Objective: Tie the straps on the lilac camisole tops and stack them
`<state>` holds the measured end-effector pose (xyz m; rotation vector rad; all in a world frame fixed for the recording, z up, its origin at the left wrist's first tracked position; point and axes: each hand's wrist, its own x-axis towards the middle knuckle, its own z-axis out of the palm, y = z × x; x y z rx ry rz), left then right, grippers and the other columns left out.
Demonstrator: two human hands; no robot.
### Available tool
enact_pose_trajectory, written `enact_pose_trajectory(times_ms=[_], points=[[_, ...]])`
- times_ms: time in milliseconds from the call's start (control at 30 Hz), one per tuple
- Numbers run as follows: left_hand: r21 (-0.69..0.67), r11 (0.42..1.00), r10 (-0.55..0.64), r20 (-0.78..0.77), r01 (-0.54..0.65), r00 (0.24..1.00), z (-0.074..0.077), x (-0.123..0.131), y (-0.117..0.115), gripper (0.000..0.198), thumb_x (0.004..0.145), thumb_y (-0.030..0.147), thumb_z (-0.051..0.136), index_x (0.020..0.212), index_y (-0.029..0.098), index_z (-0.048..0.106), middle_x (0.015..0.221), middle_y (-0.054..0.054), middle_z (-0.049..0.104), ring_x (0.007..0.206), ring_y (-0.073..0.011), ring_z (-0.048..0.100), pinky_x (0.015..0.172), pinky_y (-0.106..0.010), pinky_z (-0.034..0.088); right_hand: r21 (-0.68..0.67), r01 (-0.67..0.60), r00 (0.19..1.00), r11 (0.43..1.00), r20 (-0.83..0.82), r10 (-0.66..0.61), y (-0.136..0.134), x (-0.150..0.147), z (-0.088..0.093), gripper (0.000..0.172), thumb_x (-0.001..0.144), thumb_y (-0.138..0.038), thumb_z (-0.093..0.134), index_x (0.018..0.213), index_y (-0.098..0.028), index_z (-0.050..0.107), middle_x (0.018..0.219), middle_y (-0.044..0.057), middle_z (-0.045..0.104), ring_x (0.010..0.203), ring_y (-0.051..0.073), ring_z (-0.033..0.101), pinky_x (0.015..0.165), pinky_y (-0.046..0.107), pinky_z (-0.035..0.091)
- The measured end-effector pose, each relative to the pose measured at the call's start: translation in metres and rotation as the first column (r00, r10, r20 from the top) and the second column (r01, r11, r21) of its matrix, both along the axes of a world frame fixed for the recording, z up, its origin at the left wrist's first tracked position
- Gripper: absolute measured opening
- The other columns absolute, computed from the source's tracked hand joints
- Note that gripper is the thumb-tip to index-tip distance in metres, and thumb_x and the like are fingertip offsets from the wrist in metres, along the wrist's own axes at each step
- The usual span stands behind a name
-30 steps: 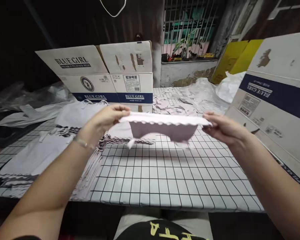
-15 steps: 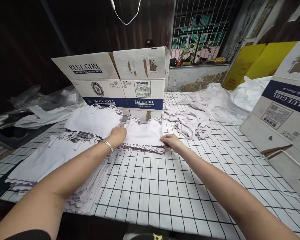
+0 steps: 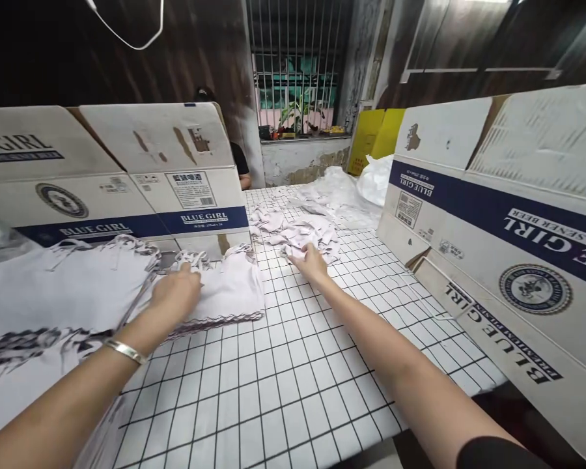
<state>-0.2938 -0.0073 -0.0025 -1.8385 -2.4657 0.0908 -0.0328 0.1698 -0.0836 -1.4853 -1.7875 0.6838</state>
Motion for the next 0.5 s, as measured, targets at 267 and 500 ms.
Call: enact_pose_trajectory(times_ms=[267, 500], points=[[0.135, 0.982, -0.174, 0.922, 0.135, 0.345, -0.02, 0.144, 0.062, 0.044, 0.086, 0.054, 0.05, 0.084, 0.014, 0.066, 0.08, -0.008, 0.063, 0.073, -0.0184, 0.059, 0.067, -0.03, 0.046, 0.02, -0.089, 0.995, 0.996, -0.037, 0.089, -0.013, 0.062, 0.02, 0.011, 0.072, -0.023, 0.063, 0.07, -0.02, 0.052, 0.066, -0.003, 0.059, 0.063, 0.012, 0.055, 0.058, 0.022, 0.04], [-0.061, 0.969, 0.118, 0.966, 0.238, -0.232, -0.08, 0.205, 0.006, 0.036, 0.068, 0.045, 0.074, 0.076, 0.014, 0.059, 0.068, 0.0, 0.059, 0.062, -0.0113, 0.053, 0.06, -0.024, 0.042, -0.099, -0.545, 0.836, 0.832, -0.138, 0.531, -0.173, 0.13, 0.006, 0.002, 0.08, -0.022, 0.06, 0.08, -0.02, 0.06, 0.079, 0.0, 0.064, 0.072, 0.013, 0.058, 0.069, 0.026, 0.046]])
